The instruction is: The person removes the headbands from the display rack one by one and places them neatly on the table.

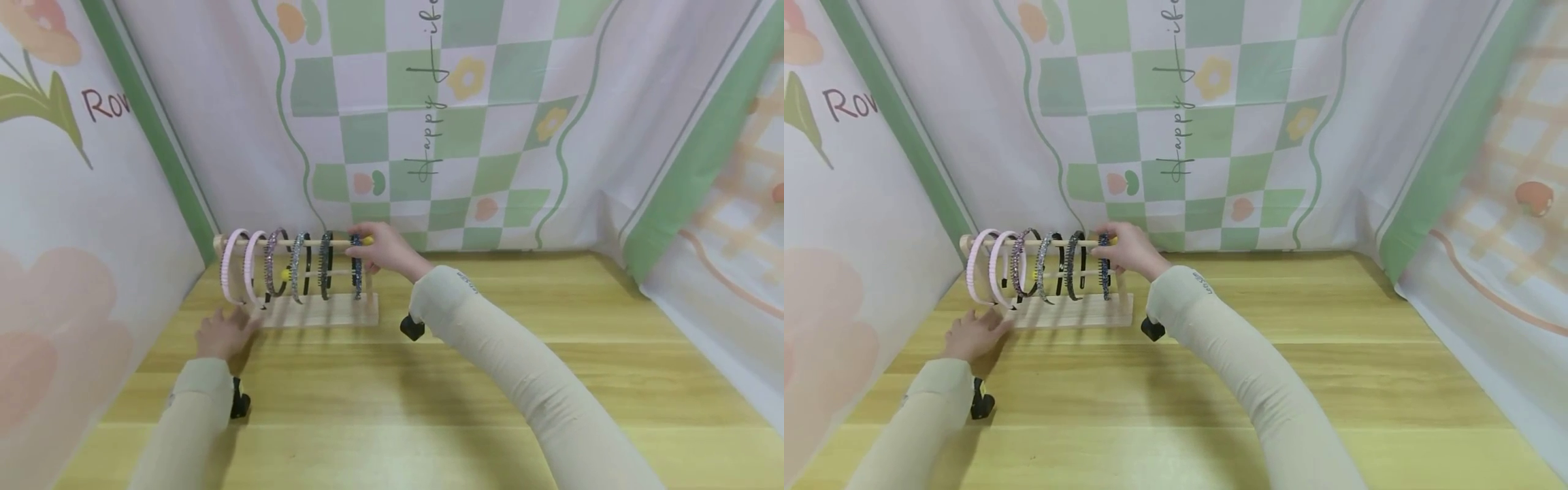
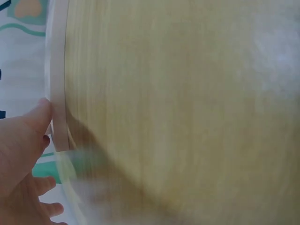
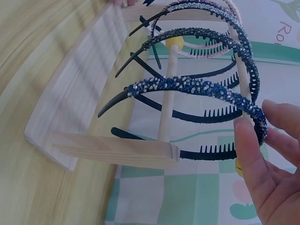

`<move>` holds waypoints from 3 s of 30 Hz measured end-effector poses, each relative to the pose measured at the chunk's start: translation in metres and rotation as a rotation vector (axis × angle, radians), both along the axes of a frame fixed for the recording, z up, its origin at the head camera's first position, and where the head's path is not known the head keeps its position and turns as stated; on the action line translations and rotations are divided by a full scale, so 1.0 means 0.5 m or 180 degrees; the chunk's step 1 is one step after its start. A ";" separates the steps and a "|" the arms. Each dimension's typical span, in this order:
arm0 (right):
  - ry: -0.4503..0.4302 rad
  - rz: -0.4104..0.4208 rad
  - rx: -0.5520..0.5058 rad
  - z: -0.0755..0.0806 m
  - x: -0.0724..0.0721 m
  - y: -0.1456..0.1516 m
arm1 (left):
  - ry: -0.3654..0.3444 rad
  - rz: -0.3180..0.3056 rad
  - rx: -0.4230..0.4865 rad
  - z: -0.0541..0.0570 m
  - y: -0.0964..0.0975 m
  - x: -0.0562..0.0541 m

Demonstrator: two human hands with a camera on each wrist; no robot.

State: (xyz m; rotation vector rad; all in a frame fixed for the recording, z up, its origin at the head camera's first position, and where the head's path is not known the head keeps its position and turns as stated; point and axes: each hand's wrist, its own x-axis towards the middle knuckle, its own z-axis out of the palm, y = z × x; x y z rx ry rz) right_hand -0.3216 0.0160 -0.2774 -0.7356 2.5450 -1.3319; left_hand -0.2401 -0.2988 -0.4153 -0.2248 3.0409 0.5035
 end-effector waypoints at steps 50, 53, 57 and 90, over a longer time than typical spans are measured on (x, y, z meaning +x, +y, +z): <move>0.0135 -0.0417 -0.0488 0.112 0.028 0.098 | 0.0046 0.0141 0.0027 -0.010 -0.006 0.001; 0.0137 -0.0491 -0.0502 0.114 0.025 0.113 | 0.0024 0.0146 0.0043 -0.014 -0.007 0.000; 0.0158 -0.0557 -0.0564 0.113 0.019 0.135 | -0.0003 0.0155 0.0074 -0.016 -0.008 -0.002; -0.0213 -0.1134 -0.0871 0.006 -0.036 0.254 | -0.0078 0.0171 0.0208 -0.006 -0.006 0.007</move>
